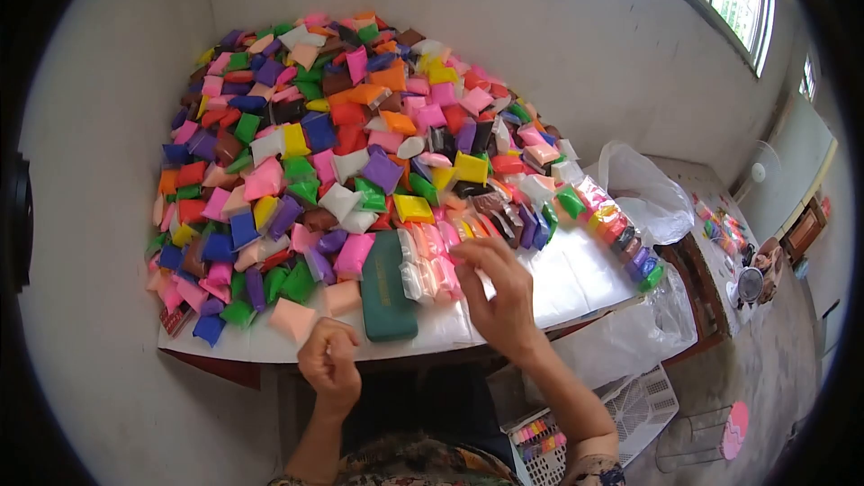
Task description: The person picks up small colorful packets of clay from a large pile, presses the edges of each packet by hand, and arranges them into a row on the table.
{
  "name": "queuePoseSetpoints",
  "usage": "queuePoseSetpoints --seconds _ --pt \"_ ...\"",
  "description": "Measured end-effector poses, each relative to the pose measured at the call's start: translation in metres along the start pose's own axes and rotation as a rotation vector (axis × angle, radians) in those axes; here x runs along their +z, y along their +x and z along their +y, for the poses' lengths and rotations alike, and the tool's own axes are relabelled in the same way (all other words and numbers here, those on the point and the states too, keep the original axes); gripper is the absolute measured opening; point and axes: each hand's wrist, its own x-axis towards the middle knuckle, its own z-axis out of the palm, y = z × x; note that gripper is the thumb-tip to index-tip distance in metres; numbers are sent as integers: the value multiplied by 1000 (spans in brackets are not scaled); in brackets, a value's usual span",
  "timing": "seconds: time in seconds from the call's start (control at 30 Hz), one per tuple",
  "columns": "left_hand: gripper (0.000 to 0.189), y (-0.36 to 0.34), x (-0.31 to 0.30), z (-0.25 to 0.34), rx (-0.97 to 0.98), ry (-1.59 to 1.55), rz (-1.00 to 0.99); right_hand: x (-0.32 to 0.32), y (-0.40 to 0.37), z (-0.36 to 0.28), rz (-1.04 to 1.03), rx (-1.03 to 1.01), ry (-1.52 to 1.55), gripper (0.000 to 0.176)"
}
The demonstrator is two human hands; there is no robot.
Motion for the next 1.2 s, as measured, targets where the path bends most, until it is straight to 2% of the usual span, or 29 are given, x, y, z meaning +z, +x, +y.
queuePoseSetpoints --seconds 0.03,0.07,0.2,0.43,0.73,0.83,0.93,1.03,1.2 --pt "15 6 -3 -4 -4 19 62 1 12 8 -2 -3 -12 17" --pt "10 12 -6 -15 115 68 102 1 23 16 -15 -18 -44 15" --pt "6 17 -3 -29 140 133 124 10 60 55 -21 2 -91 12" --pt "4 11 -5 -41 87 152 26 21 111 108 -7 45 -266 13" --pt "7 12 -4 -36 108 229 -37 53 201 157 -23 -116 -622 27" --pt "7 9 -4 -39 133 275 -34 67 222 167 -156 -162 -814 42" --pt "6 9 -2 -42 192 319 -17 77 232 171 -454 -314 -683 54" --pt "6 9 -2 -43 210 332 -19 86 240 179 -559 -239 -762 62" --pt "6 12 0 -44 267 321 9 81 241 188 -377 -389 -785 49"
